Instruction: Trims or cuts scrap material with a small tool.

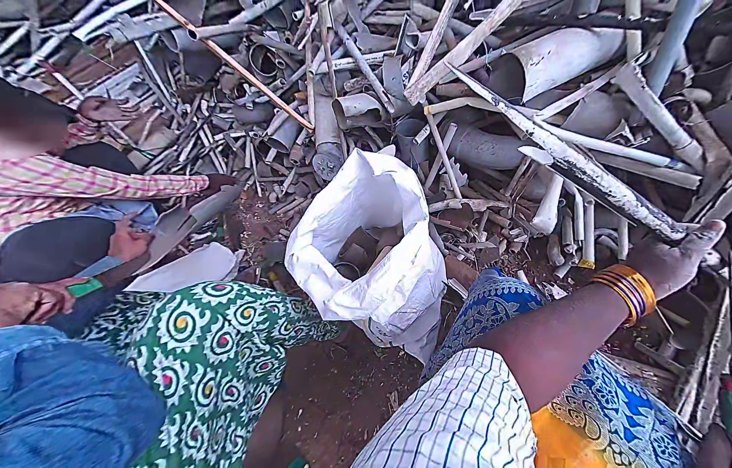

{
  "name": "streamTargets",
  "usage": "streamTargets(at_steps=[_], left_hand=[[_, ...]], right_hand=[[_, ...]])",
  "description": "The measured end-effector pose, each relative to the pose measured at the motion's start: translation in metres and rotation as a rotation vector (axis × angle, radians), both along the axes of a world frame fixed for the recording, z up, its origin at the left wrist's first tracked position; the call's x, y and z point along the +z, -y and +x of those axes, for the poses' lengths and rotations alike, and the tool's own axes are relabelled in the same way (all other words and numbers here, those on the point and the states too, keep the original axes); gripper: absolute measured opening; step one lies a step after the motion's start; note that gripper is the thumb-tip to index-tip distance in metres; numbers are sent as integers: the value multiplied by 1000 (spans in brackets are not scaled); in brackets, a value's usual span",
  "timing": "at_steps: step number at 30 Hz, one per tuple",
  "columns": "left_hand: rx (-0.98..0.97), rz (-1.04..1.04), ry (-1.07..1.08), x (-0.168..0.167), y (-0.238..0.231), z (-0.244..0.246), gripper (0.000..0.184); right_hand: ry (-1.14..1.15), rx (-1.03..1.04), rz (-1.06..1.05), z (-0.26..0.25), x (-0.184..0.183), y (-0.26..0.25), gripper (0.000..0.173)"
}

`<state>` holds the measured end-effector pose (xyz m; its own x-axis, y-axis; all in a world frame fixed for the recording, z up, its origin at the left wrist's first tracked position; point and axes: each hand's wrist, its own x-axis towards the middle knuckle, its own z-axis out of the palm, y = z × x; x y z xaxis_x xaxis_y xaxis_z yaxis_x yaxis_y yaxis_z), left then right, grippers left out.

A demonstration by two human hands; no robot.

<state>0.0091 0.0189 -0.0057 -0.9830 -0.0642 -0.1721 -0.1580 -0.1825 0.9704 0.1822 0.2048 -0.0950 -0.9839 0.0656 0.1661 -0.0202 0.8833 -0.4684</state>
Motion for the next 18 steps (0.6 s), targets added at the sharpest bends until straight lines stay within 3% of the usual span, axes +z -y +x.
streamTargets(at_steps=[4,8,12,15,18], left_hand=[[12,-42,-72,-21,-5,-2,52],[140,127,20,-11,-12,-12,38],[149,107,162,-7,-17,-9,42],[195,106,132,-8,-22,-15,36],[195,129,101,-6,-21,-13,33]], right_hand=[[208,-157,-73,-9,8,-9,58],[75,-53,-8,-3,17,0,56],[175,-72,-61,-2,15,-2,56],[75,-45,-52,2,17,0,56],[305,-128,-101,-3,24,-8,58]])
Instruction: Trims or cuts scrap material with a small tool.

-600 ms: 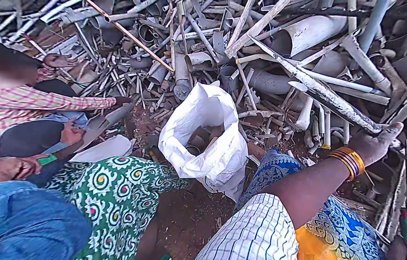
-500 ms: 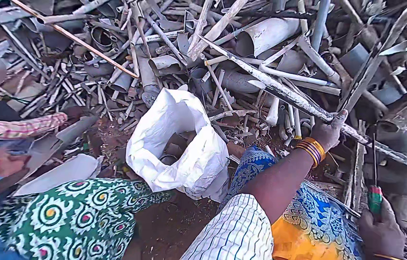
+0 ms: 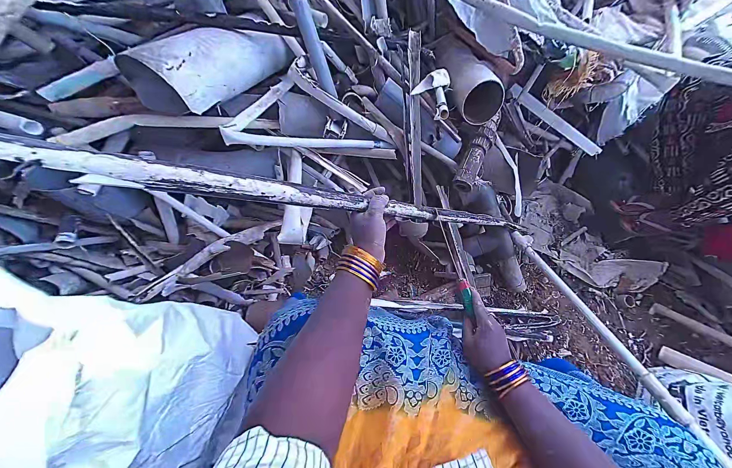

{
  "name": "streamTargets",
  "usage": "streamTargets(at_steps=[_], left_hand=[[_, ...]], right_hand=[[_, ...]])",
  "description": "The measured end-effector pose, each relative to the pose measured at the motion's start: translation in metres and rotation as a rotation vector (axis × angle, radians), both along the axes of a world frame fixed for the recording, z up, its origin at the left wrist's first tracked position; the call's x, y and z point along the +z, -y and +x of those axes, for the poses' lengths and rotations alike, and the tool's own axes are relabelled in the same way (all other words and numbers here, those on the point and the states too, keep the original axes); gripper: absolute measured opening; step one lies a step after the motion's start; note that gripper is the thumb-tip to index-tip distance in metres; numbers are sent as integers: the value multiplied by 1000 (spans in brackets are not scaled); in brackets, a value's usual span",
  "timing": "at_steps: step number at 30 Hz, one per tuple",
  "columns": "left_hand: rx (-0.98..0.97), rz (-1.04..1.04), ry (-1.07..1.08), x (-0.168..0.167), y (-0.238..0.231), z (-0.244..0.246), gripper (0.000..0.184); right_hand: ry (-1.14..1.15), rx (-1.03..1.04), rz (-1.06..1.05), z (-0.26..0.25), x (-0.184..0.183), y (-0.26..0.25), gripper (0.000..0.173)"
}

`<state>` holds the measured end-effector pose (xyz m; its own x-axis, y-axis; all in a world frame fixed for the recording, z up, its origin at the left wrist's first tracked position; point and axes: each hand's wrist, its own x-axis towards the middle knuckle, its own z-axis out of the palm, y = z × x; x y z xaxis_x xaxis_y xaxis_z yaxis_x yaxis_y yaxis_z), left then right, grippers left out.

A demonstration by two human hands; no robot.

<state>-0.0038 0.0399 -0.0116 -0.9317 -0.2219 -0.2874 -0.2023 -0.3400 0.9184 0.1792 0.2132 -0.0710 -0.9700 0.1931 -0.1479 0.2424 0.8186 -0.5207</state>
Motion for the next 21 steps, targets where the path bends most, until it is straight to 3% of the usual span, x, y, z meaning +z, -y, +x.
streamTargets(at_steps=[6,17,21], left_hand=[[-2,25,-60,-1,-2,0,30],[50,74,30,-7,-7,3,30],[29,46,14,-11,-6,6,32]], right_hand=[[-179,84,29,7,-2,0,56],[223,6,-12,-10,-4,-12,62],[371,-165,-25,-17,-11,-35,63]])
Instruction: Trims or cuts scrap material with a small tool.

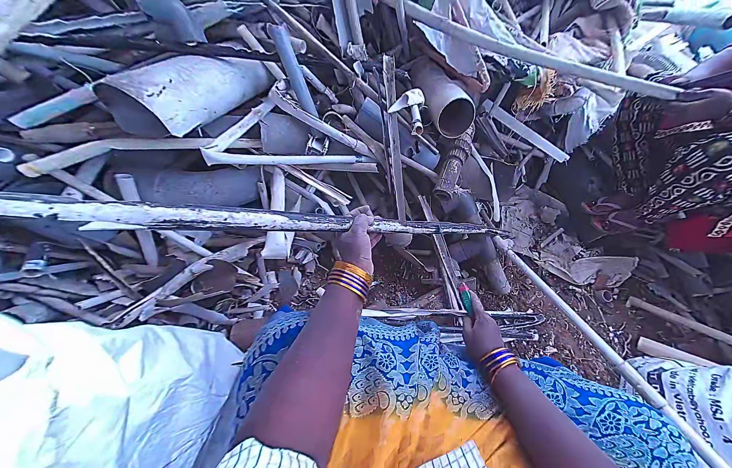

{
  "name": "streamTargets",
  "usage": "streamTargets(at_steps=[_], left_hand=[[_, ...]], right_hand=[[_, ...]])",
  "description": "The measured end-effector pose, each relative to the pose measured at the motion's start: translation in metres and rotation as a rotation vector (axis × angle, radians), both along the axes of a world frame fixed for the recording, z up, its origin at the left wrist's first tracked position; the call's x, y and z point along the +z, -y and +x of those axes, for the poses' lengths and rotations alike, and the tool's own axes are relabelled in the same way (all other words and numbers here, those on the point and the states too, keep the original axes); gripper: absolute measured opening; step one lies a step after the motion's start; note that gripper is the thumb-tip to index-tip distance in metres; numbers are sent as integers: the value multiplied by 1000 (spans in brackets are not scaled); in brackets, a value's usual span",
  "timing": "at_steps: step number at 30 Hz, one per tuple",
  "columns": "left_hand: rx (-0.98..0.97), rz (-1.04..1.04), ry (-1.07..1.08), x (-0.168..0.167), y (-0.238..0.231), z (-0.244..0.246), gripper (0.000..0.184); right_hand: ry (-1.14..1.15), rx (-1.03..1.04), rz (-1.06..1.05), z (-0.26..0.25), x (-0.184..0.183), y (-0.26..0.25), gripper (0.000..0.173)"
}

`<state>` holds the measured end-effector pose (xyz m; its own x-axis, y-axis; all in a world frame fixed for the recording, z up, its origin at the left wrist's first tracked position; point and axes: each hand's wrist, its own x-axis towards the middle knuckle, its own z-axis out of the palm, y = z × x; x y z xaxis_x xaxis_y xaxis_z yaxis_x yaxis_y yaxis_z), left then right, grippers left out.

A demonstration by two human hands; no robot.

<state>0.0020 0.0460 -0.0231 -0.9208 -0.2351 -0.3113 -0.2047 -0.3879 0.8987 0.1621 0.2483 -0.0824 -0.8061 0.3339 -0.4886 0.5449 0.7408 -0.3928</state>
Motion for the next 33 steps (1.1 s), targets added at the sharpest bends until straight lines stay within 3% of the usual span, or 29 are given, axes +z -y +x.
streamTargets(at_steps=[5,12,14,19,24,28,31,33], left_hand=[[-38,-26,-80,10,2,-4,32],[-63,-100,-190,7,3,-3,32],[-17,-104,-153,8,6,-5,29],[147,-73,-87,8,17,-12,30],[369,21,-67,24,40,-19,23],[499,71,-201,21,46,-20,16],[555,94,-390,22,50,-18,26],[592,122,-423,24,57,-19,31]], right_hand=[[39,14,45,7,6,-2,62],[-509,260,150,26,-1,23,53],[-580,259,139,26,-4,25,51],[-370,144,-18,22,-2,14,57],[-829,305,-26,26,-24,10,52],[-801,378,-18,11,-20,19,49],[-804,455,45,4,-13,28,47],[-561,386,34,-1,-9,24,51]])
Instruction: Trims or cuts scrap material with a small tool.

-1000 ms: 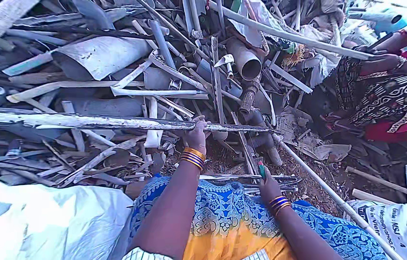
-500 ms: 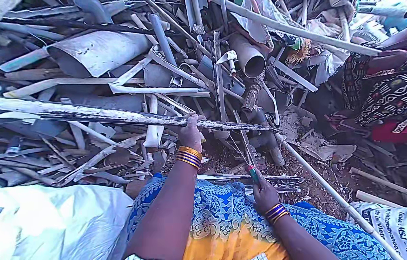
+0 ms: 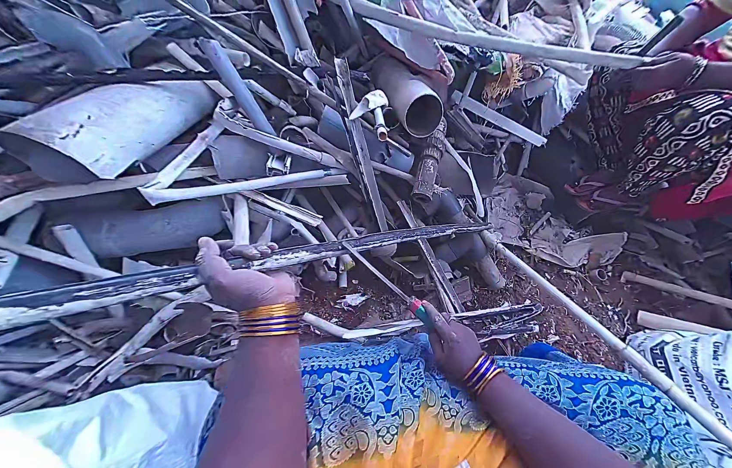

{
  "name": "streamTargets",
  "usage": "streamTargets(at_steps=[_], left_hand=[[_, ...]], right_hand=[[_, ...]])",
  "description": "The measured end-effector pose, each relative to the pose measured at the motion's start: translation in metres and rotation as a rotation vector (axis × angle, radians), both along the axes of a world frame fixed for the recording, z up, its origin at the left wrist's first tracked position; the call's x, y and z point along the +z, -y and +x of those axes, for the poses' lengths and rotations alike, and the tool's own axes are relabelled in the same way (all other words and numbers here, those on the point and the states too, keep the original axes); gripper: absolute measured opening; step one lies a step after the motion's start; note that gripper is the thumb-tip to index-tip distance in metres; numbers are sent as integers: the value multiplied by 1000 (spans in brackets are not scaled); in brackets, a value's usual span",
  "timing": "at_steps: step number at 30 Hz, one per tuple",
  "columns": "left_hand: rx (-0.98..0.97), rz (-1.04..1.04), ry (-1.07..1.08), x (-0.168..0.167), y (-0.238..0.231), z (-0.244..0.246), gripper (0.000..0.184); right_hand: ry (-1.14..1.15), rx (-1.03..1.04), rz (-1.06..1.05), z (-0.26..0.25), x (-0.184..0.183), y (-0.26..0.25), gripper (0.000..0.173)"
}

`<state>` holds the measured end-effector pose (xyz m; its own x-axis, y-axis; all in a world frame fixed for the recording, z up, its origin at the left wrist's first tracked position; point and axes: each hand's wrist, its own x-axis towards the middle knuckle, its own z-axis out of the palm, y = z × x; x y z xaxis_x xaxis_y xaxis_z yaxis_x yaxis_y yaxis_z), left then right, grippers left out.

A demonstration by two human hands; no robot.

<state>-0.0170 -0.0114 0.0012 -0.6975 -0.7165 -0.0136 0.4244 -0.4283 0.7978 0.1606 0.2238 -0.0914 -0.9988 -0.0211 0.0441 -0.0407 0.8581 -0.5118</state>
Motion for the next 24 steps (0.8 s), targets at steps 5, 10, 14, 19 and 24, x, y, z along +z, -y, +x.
streamTargets(at_steps=[5,10,14,19,24], left_hand=[[47,12,92,7,1,-4,31],[49,-33,164,14,-3,-7,34],[66,-56,267,8,-2,-1,33],[70,-72,250,7,2,-8,32],[67,-86,275,3,2,-4,32]], right_hand=[[599,-555,-220,-35,-15,-38,62],[442,-190,-102,-25,-2,-17,59],[541,-306,-101,-33,-10,-26,60],[570,-303,-123,-39,3,-31,62],[537,-235,-48,-33,0,-26,60]])
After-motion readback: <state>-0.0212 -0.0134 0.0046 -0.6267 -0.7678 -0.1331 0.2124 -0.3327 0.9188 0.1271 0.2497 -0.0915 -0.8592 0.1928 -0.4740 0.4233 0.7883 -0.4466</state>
